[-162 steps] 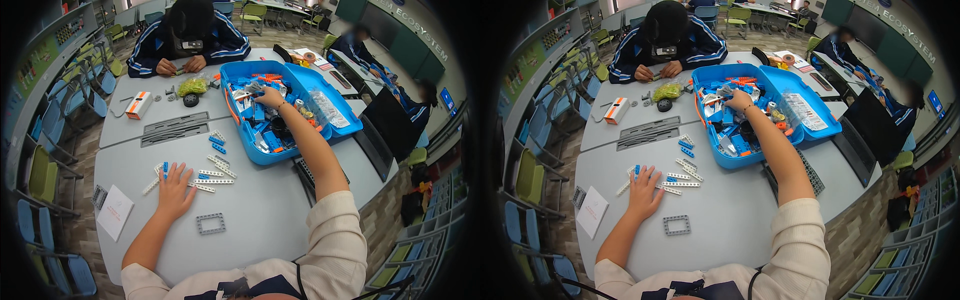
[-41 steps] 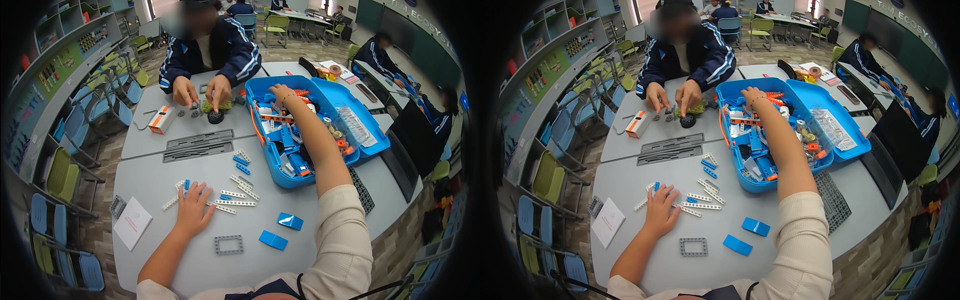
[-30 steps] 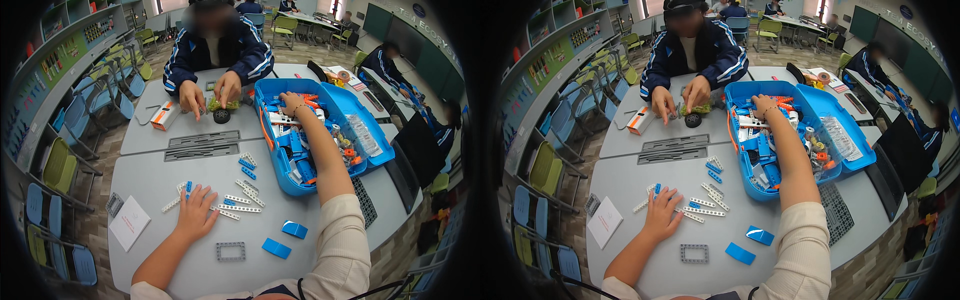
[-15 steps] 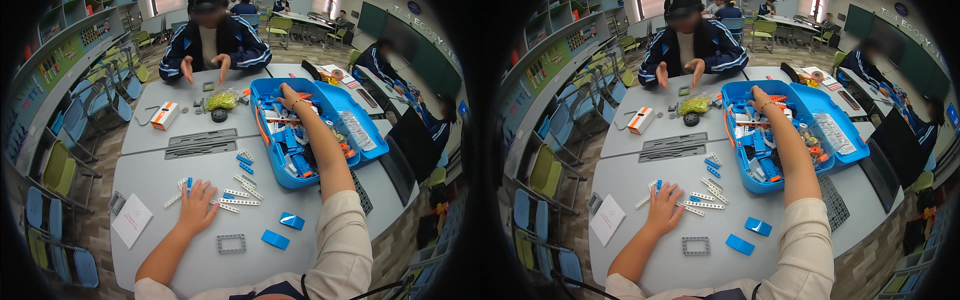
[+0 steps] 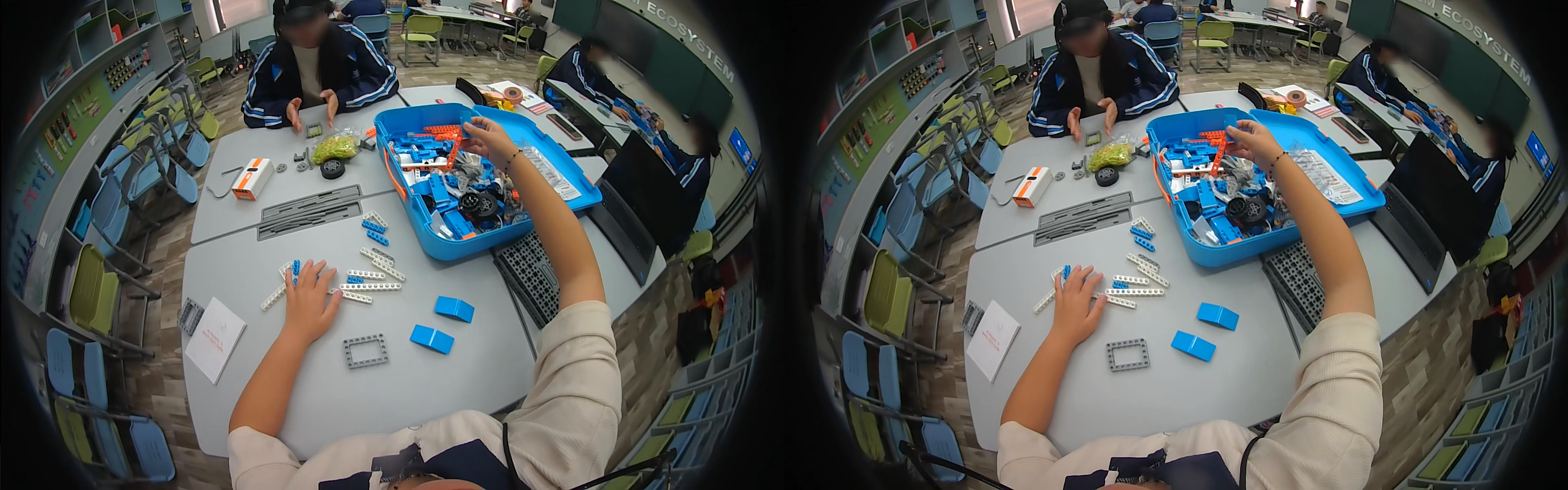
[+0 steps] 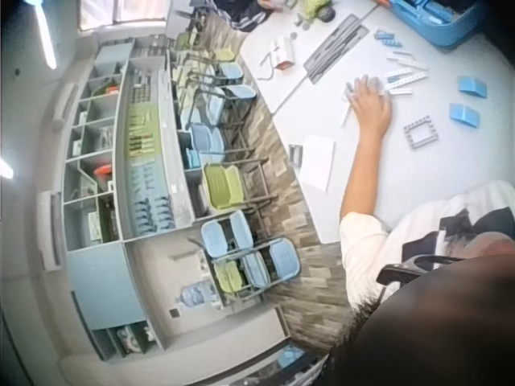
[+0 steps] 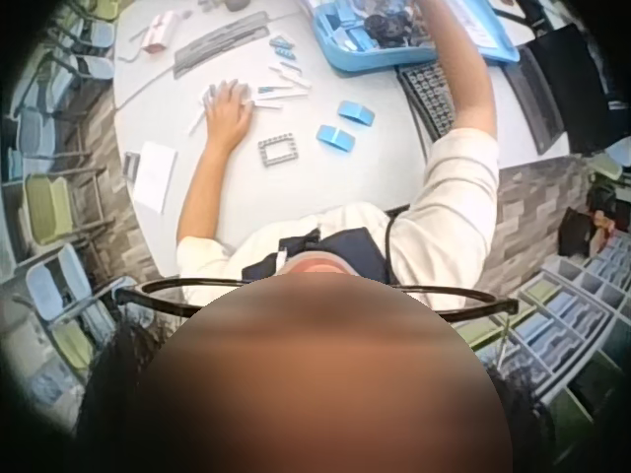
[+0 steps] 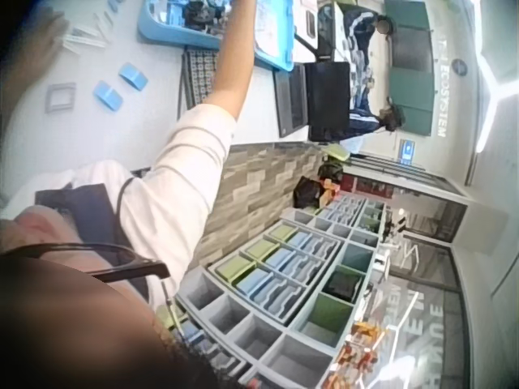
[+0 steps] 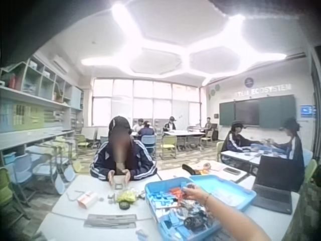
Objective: The person assembles small plastic building blocks at a table, connecting white and blue pieces into short structures. They repeatedly reach into a blue storage bin to retrieve additional components and place them on the table.
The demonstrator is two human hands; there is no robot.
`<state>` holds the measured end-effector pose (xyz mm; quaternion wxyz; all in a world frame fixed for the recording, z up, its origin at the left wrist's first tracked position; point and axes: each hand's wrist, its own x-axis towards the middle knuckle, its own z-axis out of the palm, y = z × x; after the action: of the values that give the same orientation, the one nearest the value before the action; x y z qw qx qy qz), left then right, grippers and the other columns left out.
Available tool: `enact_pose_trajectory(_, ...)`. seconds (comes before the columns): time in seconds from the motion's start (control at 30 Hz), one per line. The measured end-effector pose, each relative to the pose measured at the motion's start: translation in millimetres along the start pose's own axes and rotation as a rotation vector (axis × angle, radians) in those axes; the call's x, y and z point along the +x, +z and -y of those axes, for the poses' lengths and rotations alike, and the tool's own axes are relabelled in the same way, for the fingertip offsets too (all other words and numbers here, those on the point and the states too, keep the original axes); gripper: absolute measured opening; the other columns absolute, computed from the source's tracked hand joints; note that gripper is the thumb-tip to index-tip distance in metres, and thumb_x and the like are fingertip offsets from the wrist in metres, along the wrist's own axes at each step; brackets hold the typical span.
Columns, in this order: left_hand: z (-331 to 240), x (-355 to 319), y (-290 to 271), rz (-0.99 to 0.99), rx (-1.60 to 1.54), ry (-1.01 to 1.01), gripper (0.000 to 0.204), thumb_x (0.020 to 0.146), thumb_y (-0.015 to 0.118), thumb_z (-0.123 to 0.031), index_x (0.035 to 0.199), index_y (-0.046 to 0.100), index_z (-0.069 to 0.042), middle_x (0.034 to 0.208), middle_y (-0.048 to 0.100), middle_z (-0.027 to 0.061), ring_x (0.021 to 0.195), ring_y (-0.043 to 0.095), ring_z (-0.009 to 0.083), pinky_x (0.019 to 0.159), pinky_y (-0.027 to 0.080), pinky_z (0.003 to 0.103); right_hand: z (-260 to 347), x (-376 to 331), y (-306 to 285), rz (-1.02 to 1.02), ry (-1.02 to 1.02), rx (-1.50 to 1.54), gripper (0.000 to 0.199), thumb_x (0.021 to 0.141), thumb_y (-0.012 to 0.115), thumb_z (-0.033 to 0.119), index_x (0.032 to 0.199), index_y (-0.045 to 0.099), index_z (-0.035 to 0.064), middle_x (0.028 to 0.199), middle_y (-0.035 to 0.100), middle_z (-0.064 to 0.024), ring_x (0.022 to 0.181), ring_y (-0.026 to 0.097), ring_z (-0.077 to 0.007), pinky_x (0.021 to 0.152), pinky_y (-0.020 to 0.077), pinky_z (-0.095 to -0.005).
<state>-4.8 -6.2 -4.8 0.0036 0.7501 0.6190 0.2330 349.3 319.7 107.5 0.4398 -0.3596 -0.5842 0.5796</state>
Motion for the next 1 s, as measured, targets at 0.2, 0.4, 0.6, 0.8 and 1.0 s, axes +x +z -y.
enact_pose_trajectory(0.2, 1.3, -2.1, 4.7, -0.049, 0.002, 0.004, 0.039, 0.089, 0.055, -0.026, 0.125, 0.053, -0.009, 0.136, 0.045, 0.012, 0.133, 0.033, 0.0337, 0.11, 0.01, 0.06, -1.1, -58.0, 8.0, -0.089, 0.157, -0.366, 0.042, 0.081, 0.075, 0.022, 0.115, 0.053, 0.007, 0.099, 0.063, -0.0061, 0.084, 0.065, -0.0156, 0.074, 0.0568, -0.0305)
enact_pose_trajectory(0.4, -15.0, 1.8, -10.8, -0.142, -0.086, 0.021, 0.04, 0.09, 0.056, -0.026, 0.126, 0.052, -0.01, 0.13, 0.049, 0.0109, 0.127, 0.04, 0.0316, 0.109, 0.015, 0.058, 22.9, -100.3, 44.3, 0.011, 0.076, -0.081, 0.043, 0.083, 0.072, 0.016, 0.12, 0.054, 0.0032, 0.1, 0.063, -0.0101, 0.081, 0.067, -0.017, 0.073, 0.0578, -0.03)
enact_pose_trajectory(0.6, -78.9, 25.3, -28.3, -0.067, -1.198, -0.173, 0.037, 0.096, 0.052, -0.028, 0.124, 0.049, -0.005, 0.116, 0.057, 0.0093, 0.106, 0.055, 0.0178, 0.098, 0.038, 0.036, 43.4, -169.4, 139.1, 0.433, 0.067, -0.046, 0.035, 0.086, 0.069, 0.014, 0.114, 0.054, 0.0006, 0.098, 0.062, -0.0085, 0.085, 0.066, -0.016, 0.077, 0.0576, -0.0291)
enact_pose_trajectory(0.8, -98.9, 38.0, -48.9, -0.158, -1.495, -0.242, 0.027, 0.1, 0.048, -0.03, 0.103, 0.055, -0.004, 0.093, 0.058, 0.0028, 0.086, 0.055, 0.0092, 0.084, 0.043, 0.026, 50.4, -199.3, 190.7, 0.568, 0.196, -0.039, 0.025, 0.088, 0.066, 0.015, 0.106, 0.055, 0.0004, 0.095, 0.064, -0.0088, 0.081, 0.068, -0.0164, 0.075, 0.0581, -0.0268)
enact_pose_trajectory(1.0, -43.0, -18.4, -69.1, -0.13, -1.275, -0.382, 0.024, 0.101, 0.045, -0.026, 0.092, 0.055, -0.005, 0.081, 0.05, -0.0022, 0.073, 0.046, 0.0056, 0.07, 0.039, 0.023, 39.5, -145.5, 154.5, 0.448, 0.116, -0.222, 0.023, 0.09, 0.062, 0.023, 0.103, 0.061, 0.0038, 0.099, 0.067, -0.0076, 0.084, 0.067, -0.0143, 0.069, 0.0551, -0.028)
